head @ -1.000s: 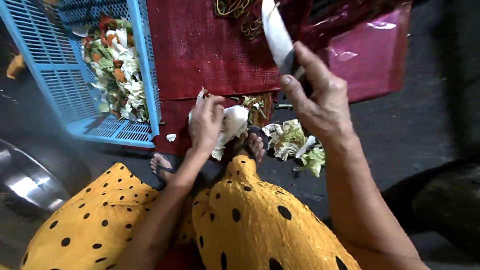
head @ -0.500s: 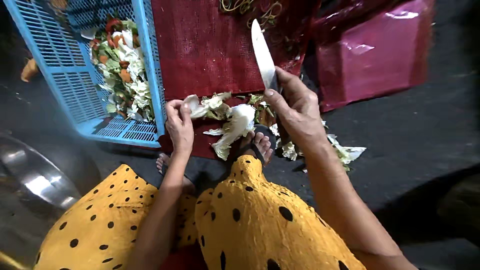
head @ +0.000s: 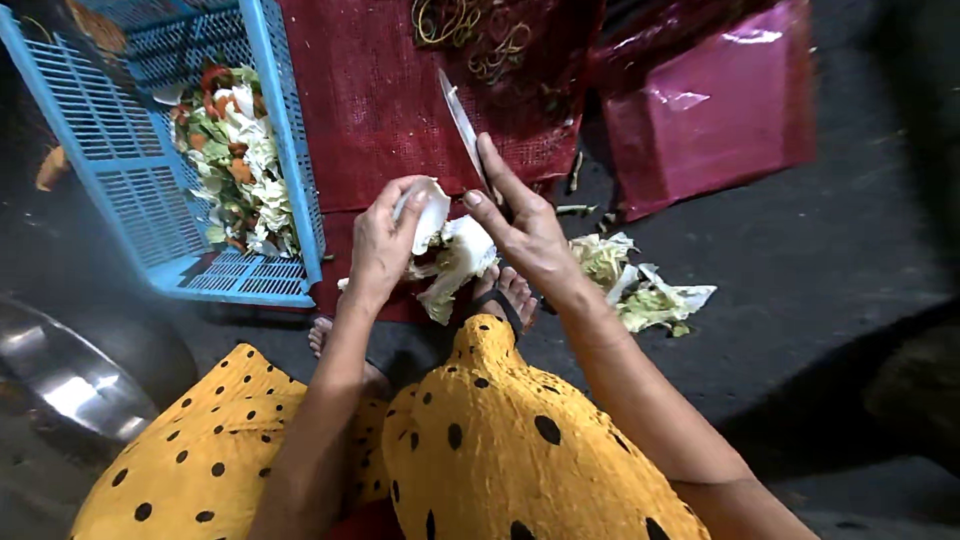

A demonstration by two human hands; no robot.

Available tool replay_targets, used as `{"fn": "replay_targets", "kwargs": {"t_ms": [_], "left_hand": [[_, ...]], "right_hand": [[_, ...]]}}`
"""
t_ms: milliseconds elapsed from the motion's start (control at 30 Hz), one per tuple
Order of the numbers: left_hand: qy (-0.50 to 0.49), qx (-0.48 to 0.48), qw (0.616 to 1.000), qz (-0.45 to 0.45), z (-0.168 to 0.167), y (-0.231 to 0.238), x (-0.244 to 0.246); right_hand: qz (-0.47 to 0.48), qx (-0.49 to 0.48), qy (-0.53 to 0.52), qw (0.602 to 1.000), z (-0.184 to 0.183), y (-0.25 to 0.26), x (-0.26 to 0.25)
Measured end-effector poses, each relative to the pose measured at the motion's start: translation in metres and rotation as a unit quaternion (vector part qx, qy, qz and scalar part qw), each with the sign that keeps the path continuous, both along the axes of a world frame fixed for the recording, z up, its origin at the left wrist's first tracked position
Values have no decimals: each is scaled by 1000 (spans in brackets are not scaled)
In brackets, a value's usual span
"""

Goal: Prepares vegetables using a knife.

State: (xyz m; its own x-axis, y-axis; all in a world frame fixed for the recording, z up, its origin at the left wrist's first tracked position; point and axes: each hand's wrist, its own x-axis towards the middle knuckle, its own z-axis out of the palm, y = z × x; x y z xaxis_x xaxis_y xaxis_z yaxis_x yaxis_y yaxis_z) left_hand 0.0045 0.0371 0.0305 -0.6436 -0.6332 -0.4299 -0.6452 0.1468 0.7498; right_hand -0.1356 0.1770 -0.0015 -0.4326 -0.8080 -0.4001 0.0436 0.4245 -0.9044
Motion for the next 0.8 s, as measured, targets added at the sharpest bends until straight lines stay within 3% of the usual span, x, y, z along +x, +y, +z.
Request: {"fn": "replay_targets", "kwargs": {"t_ms": [200, 400, 500, 800], "left_hand": [[9, 24, 998, -64, 1, 20, -8], [10, 54, 992, -117, 0, 10, -9], [23, 64, 992, -108, -3, 12, -11], [31, -118, 988, -97, -25, 38, -19]], "right_hand": [[7, -4, -7, 1000, -7, 0, 17], [28, -22, 18, 999, -12, 4, 14], [12, -24, 3, 1000, -12, 3, 17], [-73, -45, -42, 995, -14, 2, 22]]}}
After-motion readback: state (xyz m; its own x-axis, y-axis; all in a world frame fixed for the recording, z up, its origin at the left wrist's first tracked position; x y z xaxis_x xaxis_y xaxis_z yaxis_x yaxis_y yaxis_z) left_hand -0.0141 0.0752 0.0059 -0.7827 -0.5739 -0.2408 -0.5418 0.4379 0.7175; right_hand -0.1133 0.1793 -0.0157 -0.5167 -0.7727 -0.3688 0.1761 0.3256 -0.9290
